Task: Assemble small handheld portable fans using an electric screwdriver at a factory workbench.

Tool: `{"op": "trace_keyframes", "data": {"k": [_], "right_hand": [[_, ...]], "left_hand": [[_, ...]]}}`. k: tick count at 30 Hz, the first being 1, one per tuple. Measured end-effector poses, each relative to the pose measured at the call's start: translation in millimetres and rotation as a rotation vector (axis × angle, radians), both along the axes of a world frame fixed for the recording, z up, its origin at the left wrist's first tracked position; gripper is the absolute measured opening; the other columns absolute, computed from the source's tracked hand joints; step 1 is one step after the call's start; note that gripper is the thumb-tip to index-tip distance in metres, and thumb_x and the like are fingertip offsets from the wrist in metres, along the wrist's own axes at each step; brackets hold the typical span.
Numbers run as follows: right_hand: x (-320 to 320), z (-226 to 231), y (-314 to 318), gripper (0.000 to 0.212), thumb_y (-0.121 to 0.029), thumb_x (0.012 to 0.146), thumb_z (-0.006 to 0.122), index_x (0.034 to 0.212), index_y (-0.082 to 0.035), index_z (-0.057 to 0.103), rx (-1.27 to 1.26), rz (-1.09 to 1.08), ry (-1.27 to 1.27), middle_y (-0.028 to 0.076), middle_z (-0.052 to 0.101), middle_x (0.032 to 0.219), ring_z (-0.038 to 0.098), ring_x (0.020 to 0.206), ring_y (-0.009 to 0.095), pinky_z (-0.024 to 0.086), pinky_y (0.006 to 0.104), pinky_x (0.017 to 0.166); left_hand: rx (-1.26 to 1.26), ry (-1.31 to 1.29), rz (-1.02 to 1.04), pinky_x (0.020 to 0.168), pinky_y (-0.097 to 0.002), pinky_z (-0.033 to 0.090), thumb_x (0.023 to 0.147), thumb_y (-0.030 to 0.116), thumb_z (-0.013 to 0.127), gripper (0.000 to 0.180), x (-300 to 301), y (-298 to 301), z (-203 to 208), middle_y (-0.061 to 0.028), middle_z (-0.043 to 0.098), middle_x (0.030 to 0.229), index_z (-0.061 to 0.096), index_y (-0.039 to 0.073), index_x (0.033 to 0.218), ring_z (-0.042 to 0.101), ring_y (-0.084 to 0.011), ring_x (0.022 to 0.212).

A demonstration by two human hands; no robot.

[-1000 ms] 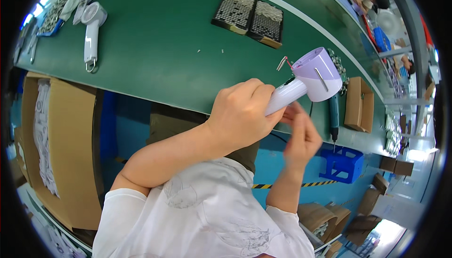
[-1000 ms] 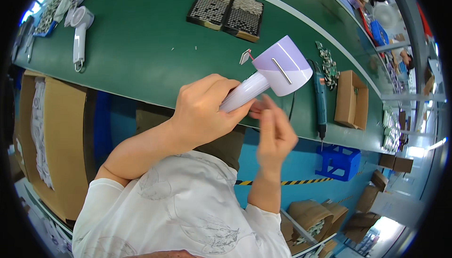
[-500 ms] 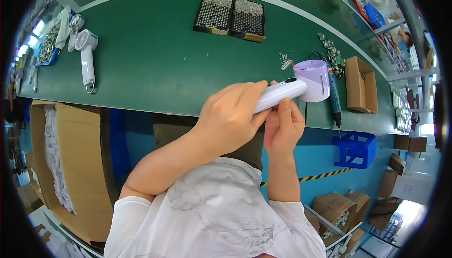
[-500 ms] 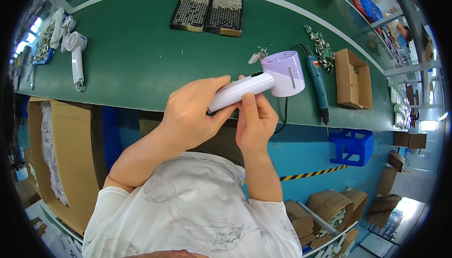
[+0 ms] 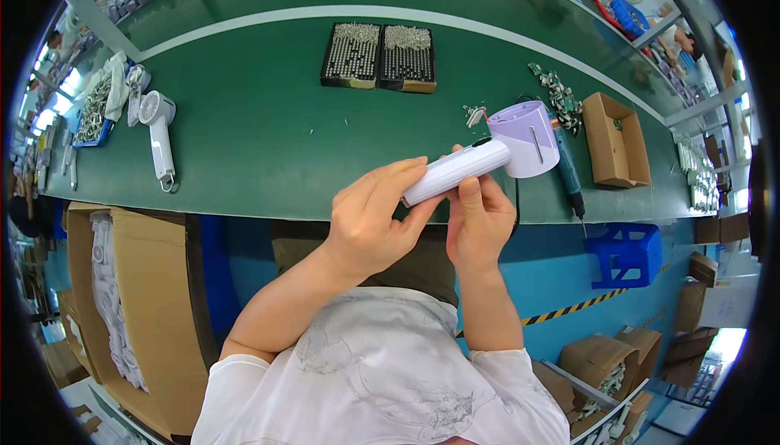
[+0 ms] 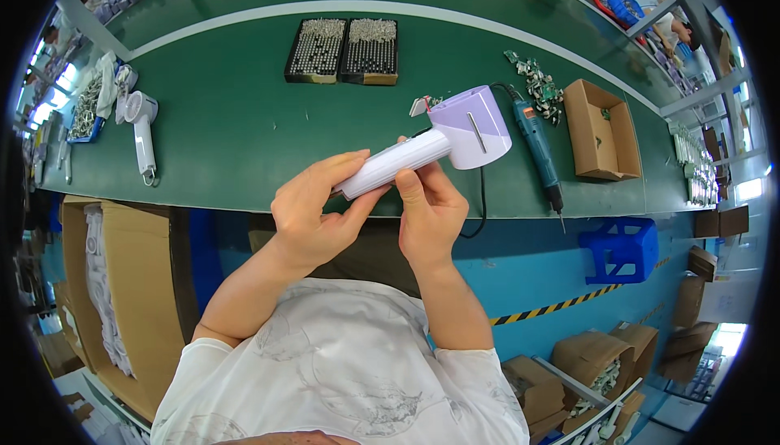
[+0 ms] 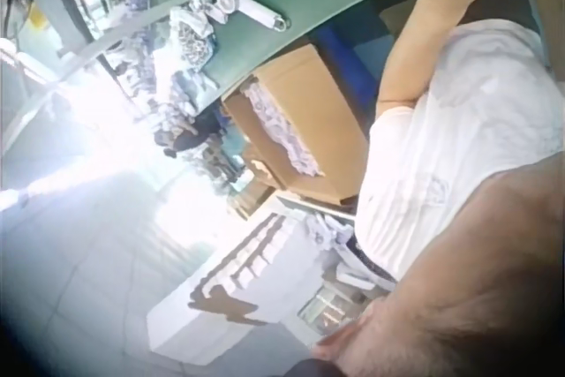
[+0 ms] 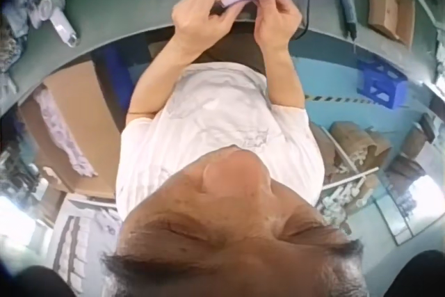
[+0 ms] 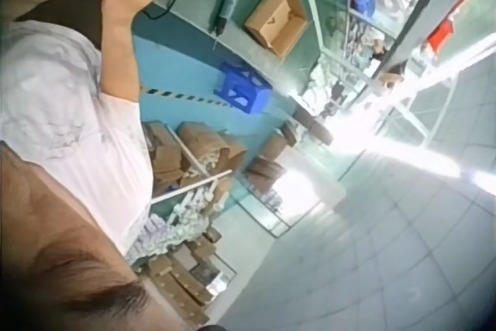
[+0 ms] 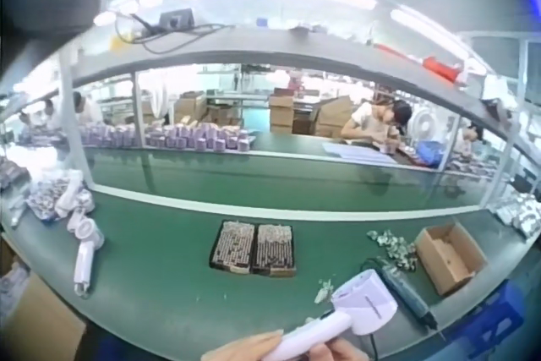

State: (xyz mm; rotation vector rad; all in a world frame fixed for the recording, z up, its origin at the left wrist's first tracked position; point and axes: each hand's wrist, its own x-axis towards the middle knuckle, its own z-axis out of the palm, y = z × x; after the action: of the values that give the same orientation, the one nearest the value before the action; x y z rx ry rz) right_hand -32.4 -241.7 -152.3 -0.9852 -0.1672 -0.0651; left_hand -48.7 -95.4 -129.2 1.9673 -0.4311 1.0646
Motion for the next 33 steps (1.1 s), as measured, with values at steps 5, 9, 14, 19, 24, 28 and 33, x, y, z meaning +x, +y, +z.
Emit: {"op": "trace_keyframes", "data": {"k": [5, 9, 14, 19, 24, 28, 33], "right_hand": [[-2, 11, 4, 0.044, 0.002, 0.091, 0.07, 0.132, 0.011, 0.056, -0.185, 0.083, -0.006, 0.016, 0.056, 0.136, 0.058, 0.115, 0.019, 0.047, 0.0342, 0.101], [6, 18, 6, 0.042, 0.005, 0.089, 0.07, 0.128, 0.01, 0.058, -0.221, 0.086, -0.014, 0.01, 0.059, 0.122, 0.061, 0.109, 0.016, 0.053, 0.0307, 0.092], [19, 23, 4, 0.044, 0.007, 0.089, 0.068, 0.13, 0.01, 0.056, -0.248, 0.107, -0.03, 0.01, 0.057, 0.124, 0.062, 0.111, 0.018, 0.054, 0.0312, 0.093], [34, 23, 1, 0.049, 0.009, 0.089, 0.066, 0.135, 0.011, 0.05, -0.186, 0.098, -0.075, 0.012, 0.053, 0.132, 0.058, 0.118, 0.02, 0.053, 0.0343, 0.097], [45, 28, -4, 0.049, 0.01, 0.089, 0.064, 0.136, 0.011, 0.049, -0.223, 0.092, -0.147, 0.013, 0.05, 0.137, 0.054, 0.124, 0.021, 0.052, 0.0365, 0.099], [55, 33, -9, 0.05, 0.01, 0.089, 0.065, 0.136, 0.011, 0.049, -0.237, 0.086, -0.173, 0.014, 0.05, 0.138, 0.054, 0.124, 0.021, 0.052, 0.0363, 0.099], [71, 39, -23, 0.049, 0.008, 0.089, 0.062, 0.136, 0.011, 0.049, -0.281, 0.126, -0.192, 0.014, 0.051, 0.138, 0.057, 0.122, 0.024, 0.051, 0.0393, 0.099]], "left_hand": [[-0.064, -0.012, 0.027, 0.075, -0.0333, 0.061, 0.07, -0.002, 0.082, 0.038, 2, -8, -2, -0.0194, 0.073, 0.102, 0.067, -0.006, 0.106, 0.074, -0.0285, 0.088], [-0.095, -0.025, 0.057, 0.077, -0.0333, 0.061, 0.07, -0.003, 0.082, 0.04, 8, -14, -7, -0.0198, 0.073, 0.104, 0.067, -0.006, 0.106, 0.074, -0.0296, 0.09], [-0.086, -0.007, 0.013, 0.078, -0.0358, 0.061, 0.069, 0.0, 0.084, 0.05, 11, -14, -2, -0.0227, 0.069, 0.113, 0.062, -0.007, 0.113, 0.072, -0.0339, 0.096], [-0.096, 0.07, 0.004, 0.082, -0.0374, 0.061, 0.07, 0.001, 0.086, 0.06, 7, -8, -2, -0.023, 0.065, 0.123, 0.057, -0.007, 0.123, 0.069, -0.0335, 0.106], [-0.081, 0.112, 0.001, 0.082, -0.0371, 0.062, 0.072, 0.001, 0.086, 0.061, 4, 5, -3, -0.0217, 0.064, 0.126, 0.057, -0.006, 0.126, 0.068, -0.0305, 0.109], [-0.101, 0.156, -0.003, 0.082, -0.036, 0.062, 0.074, -0.002, 0.083, 0.059, 7, 16, 3, -0.0198, 0.066, 0.122, 0.057, -0.005, 0.127, 0.069, -0.0287, 0.108], [-0.198, 0.164, 0.016, 0.08, -0.0306, 0.061, 0.082, -0.006, 0.075, 0.046, 28, 50, 11, -0.0165, 0.069, 0.113, 0.057, -0.005, 0.124, 0.07, -0.0212, 0.102]]}}
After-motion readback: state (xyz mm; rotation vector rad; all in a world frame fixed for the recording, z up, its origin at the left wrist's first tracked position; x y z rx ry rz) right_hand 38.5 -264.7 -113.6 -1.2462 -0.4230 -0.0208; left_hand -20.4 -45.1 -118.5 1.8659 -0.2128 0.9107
